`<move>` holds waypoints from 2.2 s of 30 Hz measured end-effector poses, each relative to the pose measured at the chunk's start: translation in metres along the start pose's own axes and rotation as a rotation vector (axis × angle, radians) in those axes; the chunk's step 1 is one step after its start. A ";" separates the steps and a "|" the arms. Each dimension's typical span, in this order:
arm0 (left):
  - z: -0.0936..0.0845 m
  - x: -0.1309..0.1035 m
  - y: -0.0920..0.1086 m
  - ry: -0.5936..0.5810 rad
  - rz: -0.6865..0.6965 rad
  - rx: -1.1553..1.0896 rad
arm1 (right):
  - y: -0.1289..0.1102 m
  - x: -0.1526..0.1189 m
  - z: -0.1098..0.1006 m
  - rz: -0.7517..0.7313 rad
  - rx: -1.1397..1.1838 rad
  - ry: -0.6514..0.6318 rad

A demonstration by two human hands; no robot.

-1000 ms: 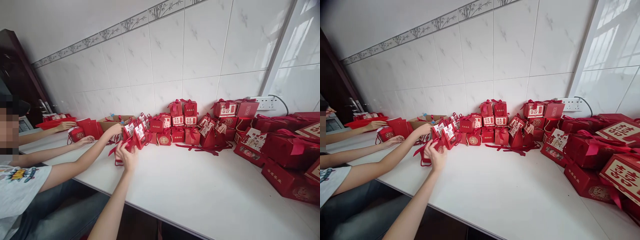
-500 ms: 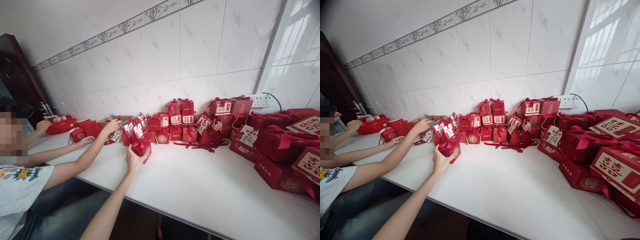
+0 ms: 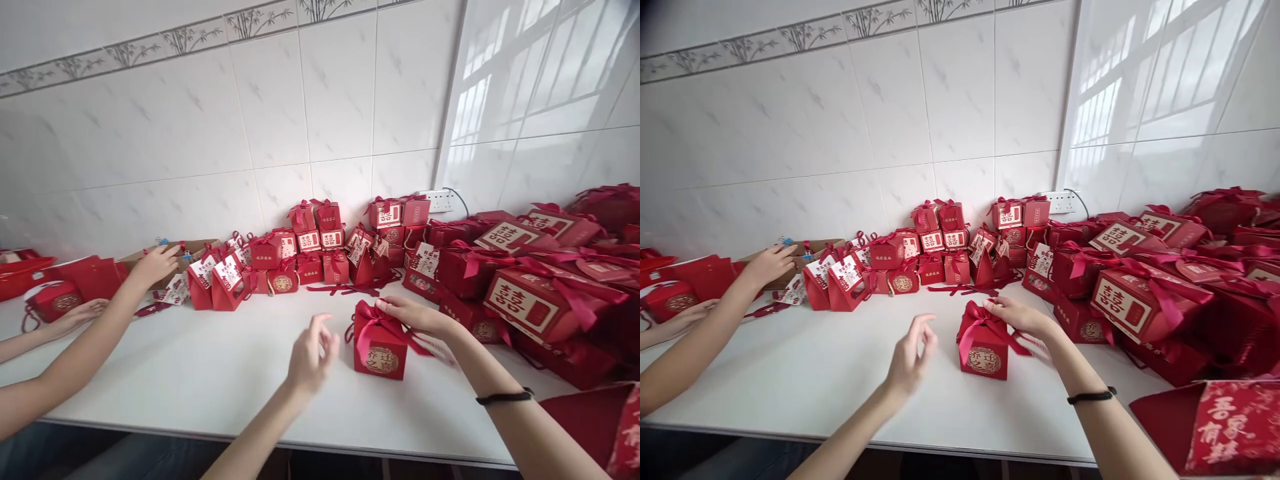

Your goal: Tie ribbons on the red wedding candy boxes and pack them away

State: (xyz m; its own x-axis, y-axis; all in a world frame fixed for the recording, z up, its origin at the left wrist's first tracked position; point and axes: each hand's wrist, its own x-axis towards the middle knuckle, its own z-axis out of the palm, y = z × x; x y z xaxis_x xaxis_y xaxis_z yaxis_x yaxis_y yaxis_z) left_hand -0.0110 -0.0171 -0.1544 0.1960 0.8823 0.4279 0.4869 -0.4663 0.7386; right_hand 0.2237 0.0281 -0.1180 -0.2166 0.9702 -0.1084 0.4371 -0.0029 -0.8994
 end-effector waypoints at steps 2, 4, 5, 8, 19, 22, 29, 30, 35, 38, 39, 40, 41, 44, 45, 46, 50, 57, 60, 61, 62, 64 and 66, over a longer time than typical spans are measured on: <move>0.000 0.031 -0.004 0.032 -0.083 -0.061 | 0.008 0.008 -0.003 -0.005 0.166 0.006; 0.010 0.059 -0.012 -0.078 -0.161 -0.172 | 0.013 0.018 0.003 -0.003 0.311 0.010; 0.017 0.070 -0.016 -0.142 -0.184 -0.211 | 0.015 0.022 0.008 -0.019 0.368 0.011; 0.038 0.082 -0.029 -0.259 -0.289 -0.391 | 0.021 0.031 0.020 -0.070 0.479 0.025; 0.030 0.064 -0.037 -0.727 -0.076 -0.621 | 0.024 0.011 0.000 -0.094 0.397 -0.335; 0.033 0.069 -0.041 -0.601 -0.110 -0.495 | 0.024 0.007 0.001 -0.104 0.287 -0.276; 0.029 0.079 -0.048 -0.155 0.122 -0.224 | 0.039 0.025 0.027 -0.375 0.076 0.206; 0.031 0.079 -0.049 -0.117 0.112 -0.204 | 0.042 0.029 0.031 -0.391 0.089 0.234; 0.041 0.071 -0.053 -0.002 0.104 -0.320 | 0.049 0.035 0.044 -0.340 0.159 0.302; 0.043 0.066 -0.049 -0.048 0.187 -0.359 | 0.047 0.034 0.048 -0.371 0.191 0.345; 0.042 0.066 -0.048 -0.063 0.208 -0.347 | 0.046 0.033 0.049 -0.393 0.194 0.345; 0.041 0.066 -0.047 -0.064 0.218 -0.325 | 0.045 0.032 0.050 -0.414 0.195 0.334; 0.041 0.067 -0.047 -0.047 0.220 -0.298 | 0.043 0.031 0.050 -0.430 0.201 0.315; 0.041 0.070 -0.048 0.037 0.192 -0.245 | 0.038 0.026 0.051 -0.416 0.282 0.273; 0.041 0.071 -0.048 0.049 0.180 -0.242 | 0.037 0.025 0.050 -0.384 0.314 0.274; 0.041 0.071 -0.048 0.047 0.170 -0.243 | 0.036 0.024 0.049 -0.346 0.328 0.279; 0.040 0.070 -0.045 0.020 0.147 -0.244 | 0.036 0.026 0.046 -0.231 0.239 0.318; 0.037 0.073 -0.041 0.162 0.112 -0.210 | 0.032 0.026 0.043 -0.278 0.423 0.241; 0.037 0.073 -0.042 0.245 0.109 -0.205 | 0.031 0.024 0.044 -0.266 0.427 0.235; 0.038 0.073 -0.042 0.253 0.113 -0.197 | 0.031 0.024 0.044 -0.262 0.419 0.239; 0.038 0.072 -0.042 0.255 0.120 -0.190 | 0.031 0.024 0.044 -0.260 0.410 0.244; 0.038 0.073 -0.044 0.253 0.146 -0.181 | 0.033 0.026 0.045 -0.262 0.389 0.258; 0.038 0.074 -0.045 0.249 0.176 -0.182 | 0.034 0.027 0.045 -0.269 0.361 0.269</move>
State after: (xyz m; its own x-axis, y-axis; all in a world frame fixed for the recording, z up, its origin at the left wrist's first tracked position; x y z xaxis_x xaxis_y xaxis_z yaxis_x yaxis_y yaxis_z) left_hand 0.0138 0.0712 -0.1761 0.0386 0.7552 0.6543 0.3003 -0.6333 0.7132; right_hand 0.1937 0.0431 -0.1708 -0.0269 0.9760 0.2161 0.0581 0.2173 -0.9744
